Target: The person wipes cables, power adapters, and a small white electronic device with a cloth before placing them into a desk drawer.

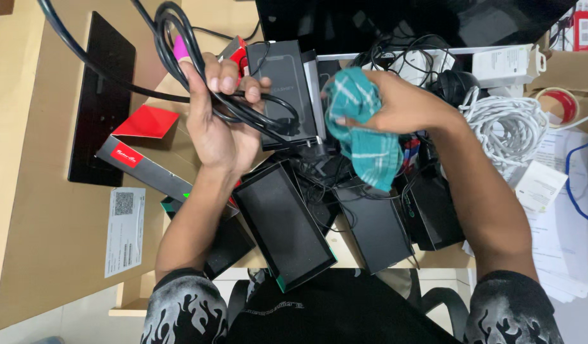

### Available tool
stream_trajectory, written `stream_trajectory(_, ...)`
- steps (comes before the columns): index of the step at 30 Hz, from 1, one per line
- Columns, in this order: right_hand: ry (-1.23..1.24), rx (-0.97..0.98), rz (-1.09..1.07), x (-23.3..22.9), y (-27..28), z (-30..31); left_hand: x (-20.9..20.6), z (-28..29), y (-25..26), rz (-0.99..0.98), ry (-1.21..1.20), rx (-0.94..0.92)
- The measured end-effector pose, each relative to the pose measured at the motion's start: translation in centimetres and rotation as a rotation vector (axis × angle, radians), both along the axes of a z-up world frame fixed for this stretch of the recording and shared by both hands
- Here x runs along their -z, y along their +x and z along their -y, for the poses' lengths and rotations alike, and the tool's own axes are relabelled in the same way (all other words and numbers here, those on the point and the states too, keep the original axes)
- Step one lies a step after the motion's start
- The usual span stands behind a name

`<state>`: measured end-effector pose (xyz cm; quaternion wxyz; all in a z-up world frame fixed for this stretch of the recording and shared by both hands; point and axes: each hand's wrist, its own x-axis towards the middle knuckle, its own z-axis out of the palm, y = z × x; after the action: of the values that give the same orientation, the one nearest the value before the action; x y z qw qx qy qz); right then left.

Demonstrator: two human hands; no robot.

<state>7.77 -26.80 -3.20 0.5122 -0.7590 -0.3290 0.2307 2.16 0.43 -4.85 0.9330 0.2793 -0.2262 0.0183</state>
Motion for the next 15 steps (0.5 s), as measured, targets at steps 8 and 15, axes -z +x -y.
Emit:
stream_trajectory(8, 0.625, 0.054, -0.326, 2.6, -4.1, -4.1, 1.4, 3.9, 0.1, -0.077, 0.205, -0.08)
stream_trajectory(15, 0.177, -0.073, 0.106, 2.3, -3.5, -3.6, 1.7, 3.7, -0.2, 0.025, 0.269, -0.193)
